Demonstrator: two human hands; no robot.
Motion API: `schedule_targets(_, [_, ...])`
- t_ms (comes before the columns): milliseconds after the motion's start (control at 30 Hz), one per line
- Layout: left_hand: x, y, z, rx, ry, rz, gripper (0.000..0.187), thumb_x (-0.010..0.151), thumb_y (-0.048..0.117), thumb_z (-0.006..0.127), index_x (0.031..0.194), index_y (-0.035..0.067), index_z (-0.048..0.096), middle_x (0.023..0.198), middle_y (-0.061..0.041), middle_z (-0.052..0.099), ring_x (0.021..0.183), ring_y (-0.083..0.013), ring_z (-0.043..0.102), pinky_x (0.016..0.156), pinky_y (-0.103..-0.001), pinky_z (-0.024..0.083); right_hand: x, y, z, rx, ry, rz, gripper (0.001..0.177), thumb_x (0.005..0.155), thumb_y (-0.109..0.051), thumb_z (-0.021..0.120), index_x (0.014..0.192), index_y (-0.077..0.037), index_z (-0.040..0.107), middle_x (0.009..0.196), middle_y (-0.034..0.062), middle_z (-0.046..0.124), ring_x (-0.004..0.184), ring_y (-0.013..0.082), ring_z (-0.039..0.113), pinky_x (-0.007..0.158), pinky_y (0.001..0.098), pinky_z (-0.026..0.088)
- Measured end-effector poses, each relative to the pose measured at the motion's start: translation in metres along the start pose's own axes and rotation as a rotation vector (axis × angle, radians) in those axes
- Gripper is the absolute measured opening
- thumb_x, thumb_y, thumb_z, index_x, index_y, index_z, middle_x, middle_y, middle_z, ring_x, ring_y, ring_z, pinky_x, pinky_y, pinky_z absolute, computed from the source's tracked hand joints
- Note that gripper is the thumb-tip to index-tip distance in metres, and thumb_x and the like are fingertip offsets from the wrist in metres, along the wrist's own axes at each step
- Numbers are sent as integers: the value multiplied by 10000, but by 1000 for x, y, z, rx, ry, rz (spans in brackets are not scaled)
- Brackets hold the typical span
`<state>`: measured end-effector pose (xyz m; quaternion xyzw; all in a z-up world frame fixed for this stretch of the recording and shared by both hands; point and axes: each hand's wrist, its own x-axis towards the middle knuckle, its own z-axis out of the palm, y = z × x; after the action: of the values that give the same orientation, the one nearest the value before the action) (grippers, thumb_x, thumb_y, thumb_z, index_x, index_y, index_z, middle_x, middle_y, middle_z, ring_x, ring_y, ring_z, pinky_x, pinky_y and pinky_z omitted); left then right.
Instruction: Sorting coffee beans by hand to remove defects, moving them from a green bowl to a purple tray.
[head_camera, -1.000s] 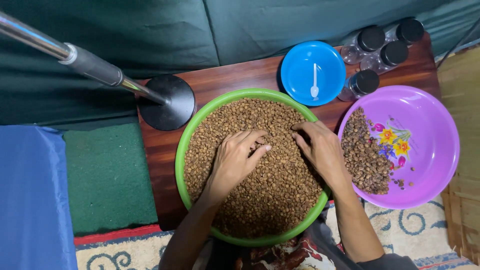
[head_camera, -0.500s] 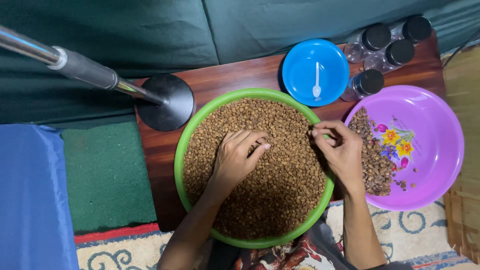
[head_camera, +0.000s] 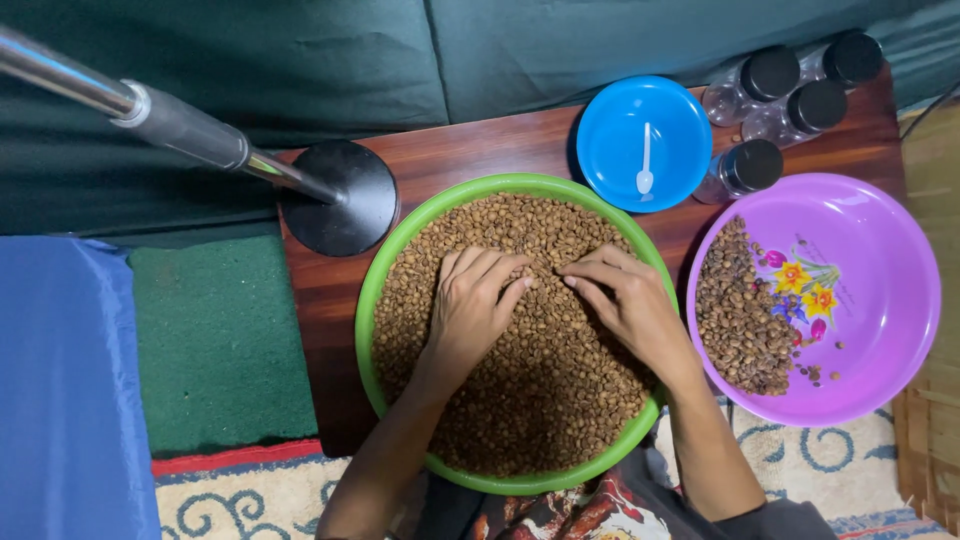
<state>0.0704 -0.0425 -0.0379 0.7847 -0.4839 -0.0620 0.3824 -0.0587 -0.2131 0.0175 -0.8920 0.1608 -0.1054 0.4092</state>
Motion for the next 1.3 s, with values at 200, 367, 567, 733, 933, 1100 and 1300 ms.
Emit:
schedule_targets(200, [0, 2, -8, 4, -33, -22, 255, 1032, 332, 618, 1176, 146, 717, 977, -47, 710, 1043, -227, 660, 966, -407, 445, 6, 4, 10, -134, -164, 36, 204, 974, -77, 640, 1123, -45, 775, 915, 177, 673, 876, 366, 698, 788, 491, 565])
schedule_targets(367, [0, 3, -10, -2, -56, -32, 273, 1033, 336, 614, 1184, 130, 714, 994, -63, 712, 1050, -238, 659, 971, -413, 443, 8, 5, 6, -219, -251, 91, 230, 1022, -162, 605, 1160, -83, 772, 916, 111, 635, 863, 281, 684, 797, 428, 565])
schedule_targets(567, [2, 4, -15, -24, -68, -47, 285, 1041, 333, 606, 1185, 112, 713, 1009, -75, 715, 1057, -238, 657, 975, -426, 440, 17, -8, 4, -275, -342, 129, 233, 1027, -117, 582, 1150, -36, 763, 933, 135, 632, 859, 280, 668, 833, 415, 570])
schedule_targets(733, [3, 5, -18, -4, -110, -73, 275, 1046, 317, 590, 1207, 134, 717, 990, -61, 712, 1048, -222, 654, 986, -423, 432, 19, -7, 11, -323, -324, 60, 193, 1017, -152, 606, 1112, -59, 746, 889, 113, 610, 837, 287, 684, 787, 420, 571])
schedule_targets(933, [1, 1, -16, 1, -110, -64, 274, 1035, 331, 600, 1204, 146, 710, 1001, -57, 711, 1064, -228, 652, 985, -426, 435, 10, 4, 17, -282, -245, 6, 158, 1017, -198, 623, 1085, -79, 700, 861, 115, 605, 845, 320, 692, 746, 433, 562])
schedule_targets(1100, [-1, -1, -12, -3, -94, -42, 291, 1043, 340, 585, 1210, 137, 710, 1003, -73, 715, 1044, -233, 655, 988, -436, 434, 3, -7, 7, -112, -132, 11, 191, 1023, -193, 633, 1108, -53, 730, 894, 139, 679, 877, 304, 712, 784, 408, 573])
schedule_targets(1300, [-3, -2, -9, 14, -103, -5, 295, 1040, 350, 594, 1209, 136, 707, 1020, -84, 717, 1054, -247, 659, 995, -448, 441, -13, 10, 4, 4, -29, -15, 159, 964, -181, 719, 1070, -65, 746, 938, 144, 745, 910, 341, 743, 796, 456, 584])
